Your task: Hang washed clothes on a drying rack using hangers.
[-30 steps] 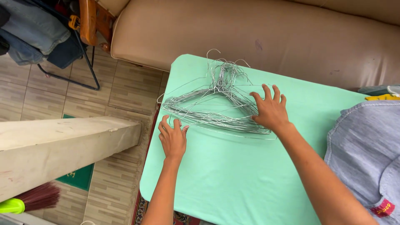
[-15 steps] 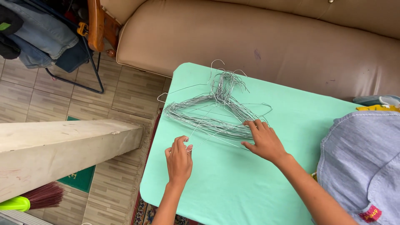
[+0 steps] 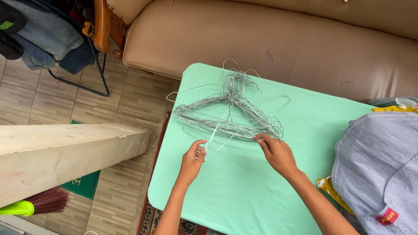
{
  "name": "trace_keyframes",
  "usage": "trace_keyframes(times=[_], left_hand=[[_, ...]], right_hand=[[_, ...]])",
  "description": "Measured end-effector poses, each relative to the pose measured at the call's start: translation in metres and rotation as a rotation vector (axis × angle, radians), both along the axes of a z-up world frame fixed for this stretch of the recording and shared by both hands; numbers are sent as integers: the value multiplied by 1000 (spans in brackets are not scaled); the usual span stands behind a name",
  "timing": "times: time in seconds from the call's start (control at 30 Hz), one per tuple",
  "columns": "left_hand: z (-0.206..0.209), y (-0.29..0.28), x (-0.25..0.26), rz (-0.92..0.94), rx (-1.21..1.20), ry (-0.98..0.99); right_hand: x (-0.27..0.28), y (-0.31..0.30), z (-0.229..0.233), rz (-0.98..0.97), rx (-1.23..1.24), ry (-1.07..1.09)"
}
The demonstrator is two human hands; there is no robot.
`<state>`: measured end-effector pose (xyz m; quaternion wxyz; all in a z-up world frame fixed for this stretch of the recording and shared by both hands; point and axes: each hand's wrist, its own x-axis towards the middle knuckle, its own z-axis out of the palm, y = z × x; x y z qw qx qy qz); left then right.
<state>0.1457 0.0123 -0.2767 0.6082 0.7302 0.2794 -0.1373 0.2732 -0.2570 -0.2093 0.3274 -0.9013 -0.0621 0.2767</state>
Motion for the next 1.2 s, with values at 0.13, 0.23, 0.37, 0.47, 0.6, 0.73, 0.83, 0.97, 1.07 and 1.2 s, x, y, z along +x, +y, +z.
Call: trace_keyframes(times=[0.13,0.23,0.37,0.47,0.6,0.73,0.83,0.97,1.07,1.2], left_hand=[[19,-10,0,111,35,-31],[21,-8,-16,131,246,-96],[52,2,-40,76,760,-139],[86,17,-53,-110,866,-188],[133,29,-58,-386,765,-73],[154,42,-43,-409,854,-348],[149,54,-12,-224,658,-472],[192,42,44,-91,417,-648],[231,24,79,-99,378,-811],[272,0,104,-145,329,-888]], right_hand=[[-16,9,5,10,31,109],[-28,11,8,133,57,150],[-42,3,16,221,119,243],[-47,-20,13,194,343,420],[-42,-52,37,113,452,649],[-41,-79,55,39,517,543],[-36,-87,92,53,553,370],[-39,-79,169,25,441,449],[-40,-73,227,8,291,534],[-39,-106,217,86,315,499]])
